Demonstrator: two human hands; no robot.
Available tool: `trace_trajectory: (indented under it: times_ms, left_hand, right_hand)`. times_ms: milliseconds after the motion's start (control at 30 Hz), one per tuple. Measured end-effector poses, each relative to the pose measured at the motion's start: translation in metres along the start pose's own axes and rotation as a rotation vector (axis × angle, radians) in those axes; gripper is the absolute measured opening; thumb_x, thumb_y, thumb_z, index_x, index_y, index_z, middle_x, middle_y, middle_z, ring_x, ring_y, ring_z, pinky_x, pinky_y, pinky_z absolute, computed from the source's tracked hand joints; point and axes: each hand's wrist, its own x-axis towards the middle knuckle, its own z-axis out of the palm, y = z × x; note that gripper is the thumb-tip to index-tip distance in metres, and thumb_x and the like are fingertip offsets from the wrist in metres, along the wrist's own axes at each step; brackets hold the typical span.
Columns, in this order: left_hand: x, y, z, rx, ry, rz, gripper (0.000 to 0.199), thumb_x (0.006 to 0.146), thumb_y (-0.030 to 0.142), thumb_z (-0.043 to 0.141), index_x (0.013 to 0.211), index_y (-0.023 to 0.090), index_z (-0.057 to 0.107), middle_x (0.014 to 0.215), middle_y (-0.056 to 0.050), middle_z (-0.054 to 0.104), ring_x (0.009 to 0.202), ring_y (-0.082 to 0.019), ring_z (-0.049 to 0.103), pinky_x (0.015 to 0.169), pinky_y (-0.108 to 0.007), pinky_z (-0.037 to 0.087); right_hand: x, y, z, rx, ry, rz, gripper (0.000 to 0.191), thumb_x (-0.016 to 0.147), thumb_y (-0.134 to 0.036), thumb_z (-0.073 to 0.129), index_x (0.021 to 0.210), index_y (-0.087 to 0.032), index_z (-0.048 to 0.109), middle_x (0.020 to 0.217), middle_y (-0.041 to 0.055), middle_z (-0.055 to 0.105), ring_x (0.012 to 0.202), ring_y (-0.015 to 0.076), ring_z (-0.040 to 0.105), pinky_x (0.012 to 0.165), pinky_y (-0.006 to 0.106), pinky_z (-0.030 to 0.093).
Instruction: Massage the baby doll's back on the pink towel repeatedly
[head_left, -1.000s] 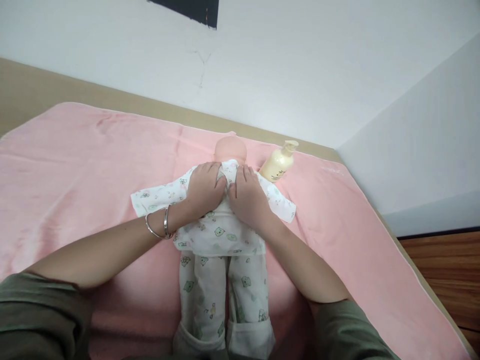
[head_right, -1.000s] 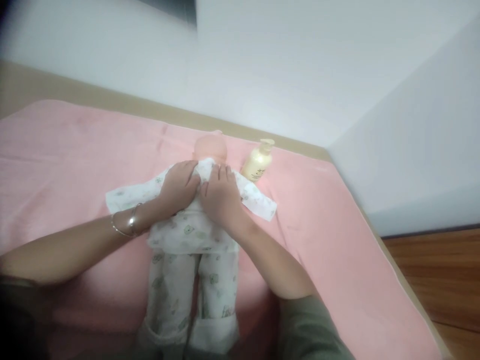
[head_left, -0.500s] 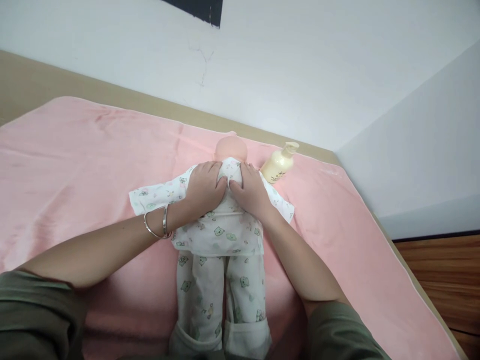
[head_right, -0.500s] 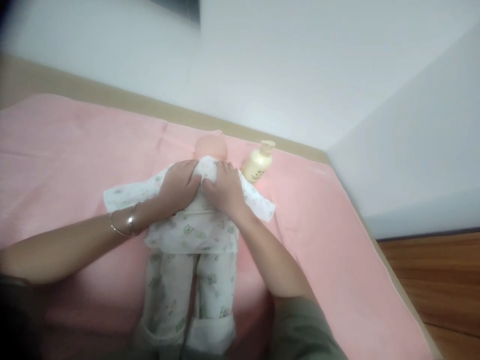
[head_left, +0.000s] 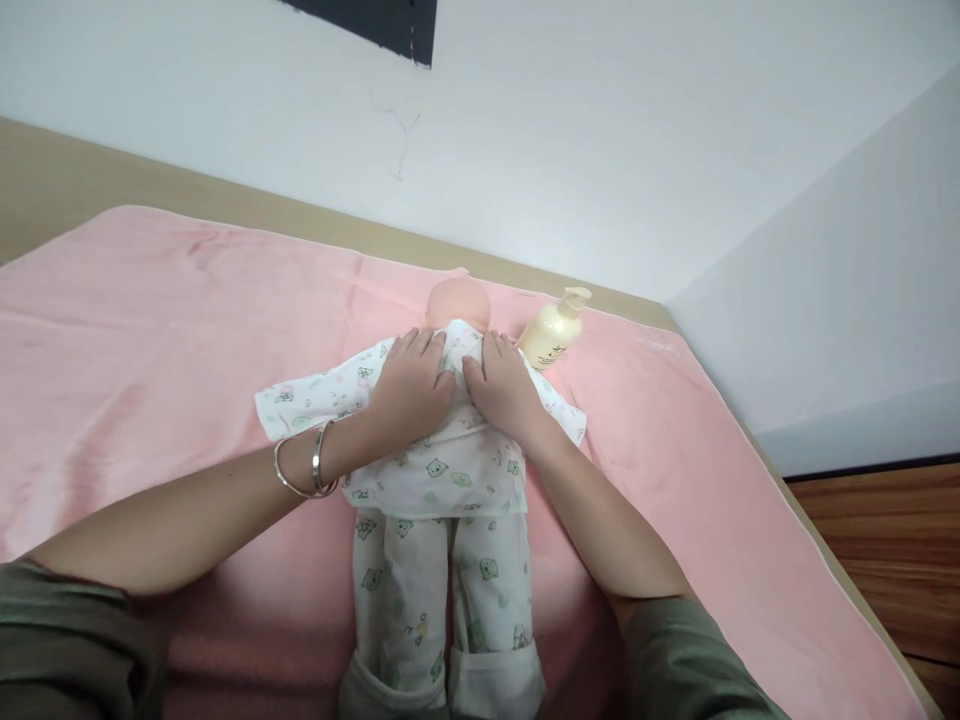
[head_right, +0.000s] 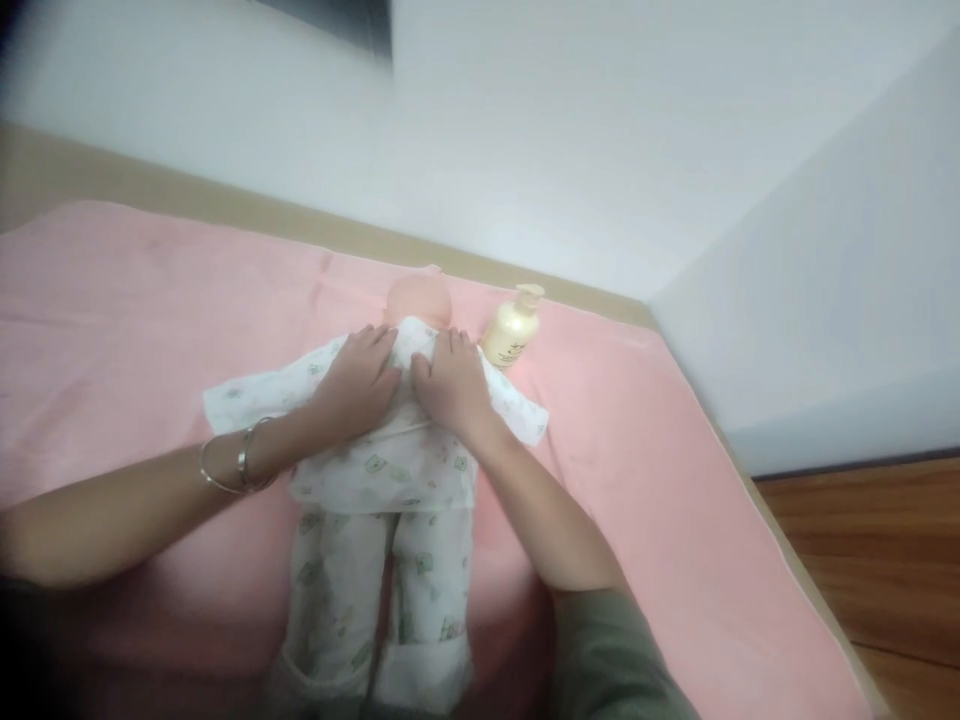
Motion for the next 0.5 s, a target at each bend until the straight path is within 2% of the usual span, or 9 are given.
trace_trajectory:
  times_ms: [100, 167, 267, 367, 433, 500]
  left_hand:
    - [0.016, -0.012, -0.006, -0.096, -0.11, -0.075, 0.032, 0.092, 0.022, 0.03, 0.095, 0.014, 0.061, 0.095, -0.016, 0.067, 0.091, -0.03, 0.062, 0.087, -0.048, 0.052]
    - [0.018, -0.014, -0.007, -0.093, -0.103, -0.08, 0.032, 0.094, 0.022, 0.028, 0.091, 0.016, 0.06, 0.091, -0.016, 0.067, 0.087, -0.03, 0.062, 0.083, -0.047, 0.053]
    - [0.007, -0.007, -0.002, 0.018, 0.025, 0.024, 0.036, 0.094, 0.021, 0.029, 0.106, 0.011, 0.061, 0.109, -0.022, 0.066, 0.111, -0.036, 0.061, 0.098, -0.055, 0.047]
    - [-0.011, 0.004, 0.006, 0.05, 0.094, 0.056, 0.046, 0.096, 0.023, 0.032, 0.133, 0.004, 0.05, 0.138, -0.025, 0.056, 0.138, -0.039, 0.045, 0.112, -0.061, 0.037]
    - [-0.017, 0.008, 0.009, 0.055, 0.09, 0.035, 0.052, 0.096, 0.024, 0.031, 0.142, 0.001, 0.042, 0.148, -0.027, 0.047, 0.145, -0.039, 0.038, 0.116, -0.061, 0.034]
    - [-0.018, 0.008, 0.01, 0.052, 0.084, 0.03, 0.053, 0.096, 0.023, 0.031, 0.142, 0.0, 0.041, 0.15, -0.028, 0.045, 0.146, -0.039, 0.036, 0.116, -0.061, 0.034]
  right_hand:
    - [-0.017, -0.015, -0.001, -0.075, -0.011, -0.022, 0.061, 0.099, -0.031, 0.036, 0.145, 0.009, 0.038, 0.153, 0.0327, 0.04, 0.147, 0.0416, 0.033, 0.122, 0.058, 0.027]
    - [-0.023, -0.02, -0.001, -0.082, -0.037, -0.018, 0.065, 0.1, -0.032, 0.034, 0.147, 0.012, 0.032, 0.156, 0.0345, 0.034, 0.15, 0.0429, 0.027, 0.123, 0.058, 0.026]
    - [-0.016, -0.014, -0.002, -0.046, -0.067, 0.007, 0.06, 0.099, -0.029, 0.034, 0.144, 0.01, 0.038, 0.154, 0.0323, 0.038, 0.15, 0.0397, 0.03, 0.124, 0.056, 0.026]
    - [0.002, 0.0, -0.002, 0.011, -0.064, 0.043, 0.049, 0.098, -0.029, 0.035, 0.129, 0.002, 0.055, 0.14, 0.0274, 0.055, 0.141, 0.0357, 0.044, 0.122, 0.051, 0.031]
    - [0.012, 0.009, -0.002, 0.034, -0.057, 0.049, 0.045, 0.099, -0.03, 0.033, 0.12, -0.003, 0.061, 0.131, 0.0234, 0.062, 0.135, 0.0339, 0.05, 0.12, 0.05, 0.035]
    - [0.015, 0.012, -0.002, 0.027, -0.047, 0.05, 0.046, 0.1, -0.032, 0.031, 0.123, -0.004, 0.061, 0.135, 0.0225, 0.061, 0.137, 0.0337, 0.049, 0.12, 0.05, 0.035]
